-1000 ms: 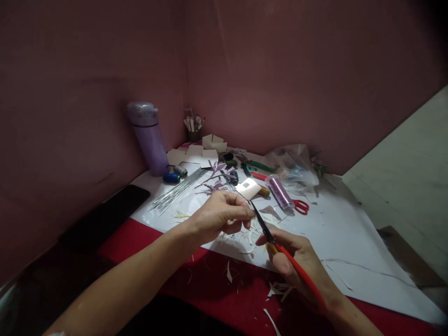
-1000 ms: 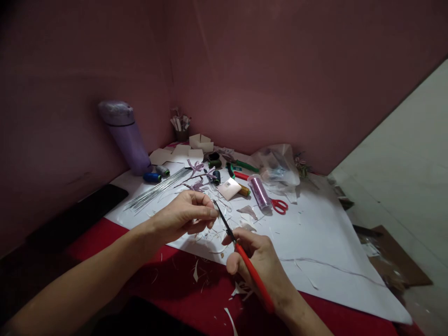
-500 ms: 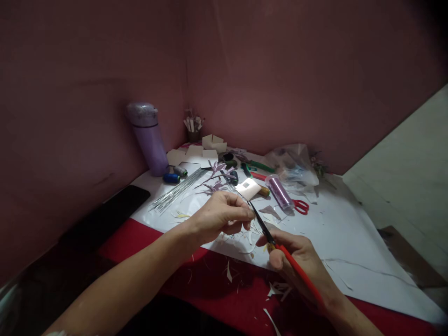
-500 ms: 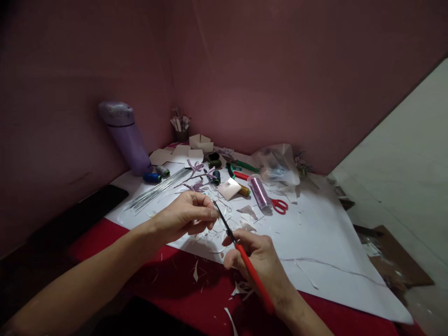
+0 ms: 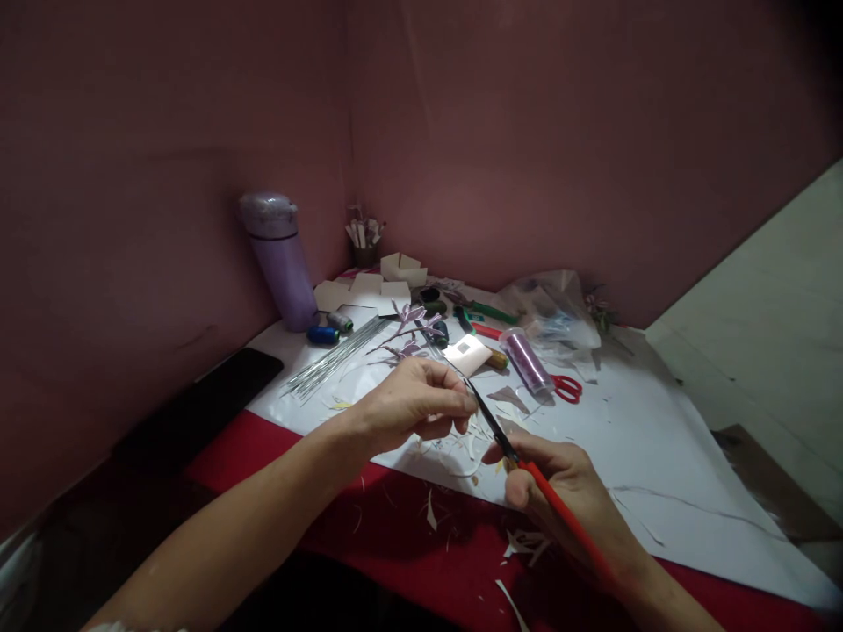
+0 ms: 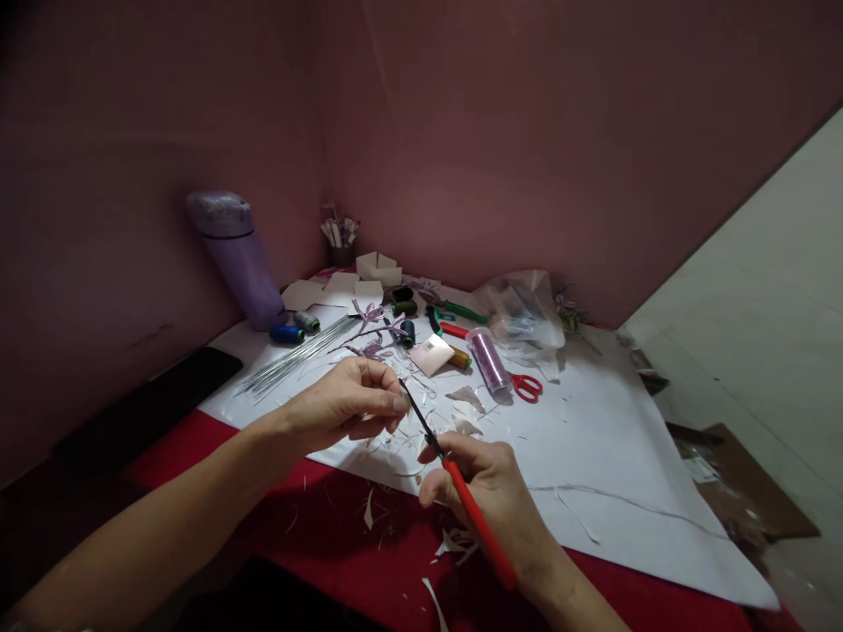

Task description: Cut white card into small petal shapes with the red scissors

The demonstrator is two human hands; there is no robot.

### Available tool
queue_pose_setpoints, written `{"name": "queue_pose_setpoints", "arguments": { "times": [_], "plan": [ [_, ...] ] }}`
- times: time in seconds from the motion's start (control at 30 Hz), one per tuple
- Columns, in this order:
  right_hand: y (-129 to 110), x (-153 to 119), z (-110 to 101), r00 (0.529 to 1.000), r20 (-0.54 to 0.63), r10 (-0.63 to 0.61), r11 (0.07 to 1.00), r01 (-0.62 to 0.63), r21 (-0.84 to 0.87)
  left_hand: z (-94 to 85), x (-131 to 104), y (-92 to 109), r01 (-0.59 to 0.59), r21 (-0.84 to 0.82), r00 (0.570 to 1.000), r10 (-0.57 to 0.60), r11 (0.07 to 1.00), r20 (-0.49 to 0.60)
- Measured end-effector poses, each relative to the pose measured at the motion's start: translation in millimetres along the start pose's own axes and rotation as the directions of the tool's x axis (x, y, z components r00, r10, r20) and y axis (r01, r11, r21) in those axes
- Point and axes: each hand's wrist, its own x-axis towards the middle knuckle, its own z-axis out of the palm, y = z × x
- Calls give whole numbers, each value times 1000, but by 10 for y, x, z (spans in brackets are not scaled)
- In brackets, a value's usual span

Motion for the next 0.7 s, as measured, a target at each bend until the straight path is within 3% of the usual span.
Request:
{"name": "queue_pose_setpoints", "arguments": {
  "times": [0.27,0.7],
  "plan": [
    [-21,-2,-7,999,8,33,999,-33,-24,-25,-11,17,26,30,1000,-27,999,16],
    [0,9,-16,997,29,-65,996,66,-53,-49,-6,21,44,29,998,-45,999,45]
  ]
}}
